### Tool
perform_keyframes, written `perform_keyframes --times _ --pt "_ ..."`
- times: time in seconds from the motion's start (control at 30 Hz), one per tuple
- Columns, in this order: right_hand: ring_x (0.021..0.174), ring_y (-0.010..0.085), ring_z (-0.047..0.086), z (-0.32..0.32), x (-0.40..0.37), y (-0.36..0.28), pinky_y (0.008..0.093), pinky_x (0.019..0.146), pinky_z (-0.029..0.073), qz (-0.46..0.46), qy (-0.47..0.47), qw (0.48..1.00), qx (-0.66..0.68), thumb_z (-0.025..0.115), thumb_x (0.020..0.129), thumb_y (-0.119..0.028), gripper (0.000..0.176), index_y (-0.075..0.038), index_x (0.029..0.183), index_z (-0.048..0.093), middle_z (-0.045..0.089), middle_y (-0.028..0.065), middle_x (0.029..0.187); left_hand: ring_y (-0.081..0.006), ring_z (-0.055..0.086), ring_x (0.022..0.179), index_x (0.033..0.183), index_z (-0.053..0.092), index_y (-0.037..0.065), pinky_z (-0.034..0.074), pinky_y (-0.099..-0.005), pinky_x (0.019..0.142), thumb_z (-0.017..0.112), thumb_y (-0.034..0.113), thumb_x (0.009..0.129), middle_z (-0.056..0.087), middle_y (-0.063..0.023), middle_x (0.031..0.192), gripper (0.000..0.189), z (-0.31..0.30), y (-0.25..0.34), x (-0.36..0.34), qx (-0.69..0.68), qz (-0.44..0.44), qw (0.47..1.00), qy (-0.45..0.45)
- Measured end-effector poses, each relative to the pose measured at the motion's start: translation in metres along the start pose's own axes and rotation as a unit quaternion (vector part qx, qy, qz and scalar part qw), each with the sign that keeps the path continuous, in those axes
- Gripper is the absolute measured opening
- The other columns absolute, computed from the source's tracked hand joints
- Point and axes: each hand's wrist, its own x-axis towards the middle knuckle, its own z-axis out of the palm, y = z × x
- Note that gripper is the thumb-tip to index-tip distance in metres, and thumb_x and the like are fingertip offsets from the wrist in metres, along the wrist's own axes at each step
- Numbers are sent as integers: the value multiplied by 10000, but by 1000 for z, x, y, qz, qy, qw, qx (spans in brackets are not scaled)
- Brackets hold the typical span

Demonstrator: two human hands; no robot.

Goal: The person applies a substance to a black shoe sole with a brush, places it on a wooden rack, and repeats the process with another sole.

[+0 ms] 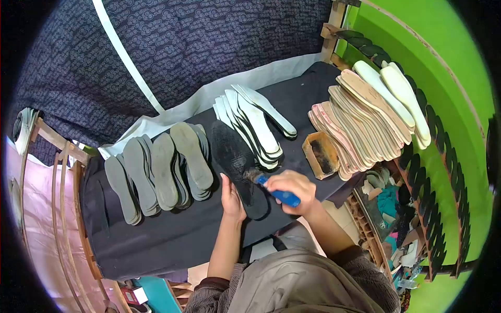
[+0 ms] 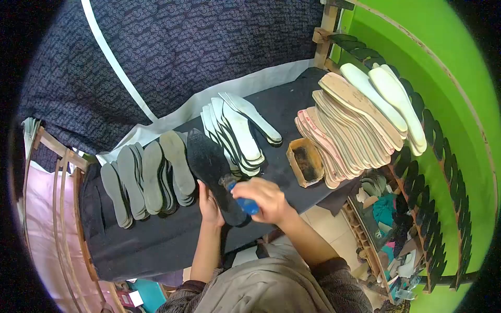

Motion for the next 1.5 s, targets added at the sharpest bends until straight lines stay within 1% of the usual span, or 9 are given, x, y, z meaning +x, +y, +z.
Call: perform_keyframes --times 0.1,0.17,0.2,0.43,0.63,1.23,1.33,1.43,1.5 --pt "691 282 639 4 -2 1 334 615 503 -10 -1 1000 7 622 545 78 354 16 893 610 653 156 863 -288 594 1025 1278 445 14 458 -423 924 243 514 977 567 -153 1189 618 -7 2 3 10 11 999 53" --pt "683 274 636 11 -18 -3 332 608 502 -3 -50 999 10 625 571 68 310 12 876 613 653 154 840 -277 607 984 1264 460 12 480 -412 886 256 522 972 589 -147 1150 622 -27 4 5 -10 -53 991 -120" --pt "684 288 614 20 -26 -14 341 639 502 5 -49 999 14 566 606 56 278 -6 873 611 638 143 853 -275 614 953 1255 474 20 493 -411 856 266 536 965 606 -141 1120 627 -12 6 2 24 -22 999 -22" --pt "690 286 654 6 -1 1 339 604 507 -18 36 998 -43 587 541 60 341 28 880 600 656 174 817 -278 599 997 1299 427 28 474 -422 889 271 516 973 574 -125 1185 606 15 8 -2 43 11 997 68" --pt "669 286 624 16 -23 -7 333 589 490 20 5 1000 -13 573 627 26 259 13 885 593 644 160 846 -279 610 976 1260 468 18 458 -438 919 272 530 968 592 -117 1153 621 -11 7 2 -35 -31 998 -45" --pt "749 274 672 30 -16 0 340 699 530 85 138 987 -18 549 644 125 264 44 891 594 665 150 834 -250 597 959 1206 496 34 471 -385 869 266 574 949 620 -135 1030 641 -2 11 3 -47 -5 999 14" --pt "754 277 668 31 -17 5 340 679 528 126 173 977 21 515 616 139 278 50 865 600 658 160 824 -236 600 952 1213 499 36 473 -372 865 271 578 946 625 -120 1031 645 -17 13 4 -37 -42 993 -103" --pt "664 220 613 28 -16 2 293 593 501 79 145 986 6 483 686 97 198 49 844 593 648 174 809 -242 613 912 1198 514 30 490 -369 829 269 577 947 633 -116 1006 650 -1 15 2 -25 -34 998 -45" --pt "623 215 605 23 -17 -9 290 596 497 82 74 994 3 485 565 90 295 37 832 598 651 174 799 -248 626 849 1167 530 20 507 -365 776 269 577 947 643 -136 962 653 20 17 1 -77 -9 991 113"
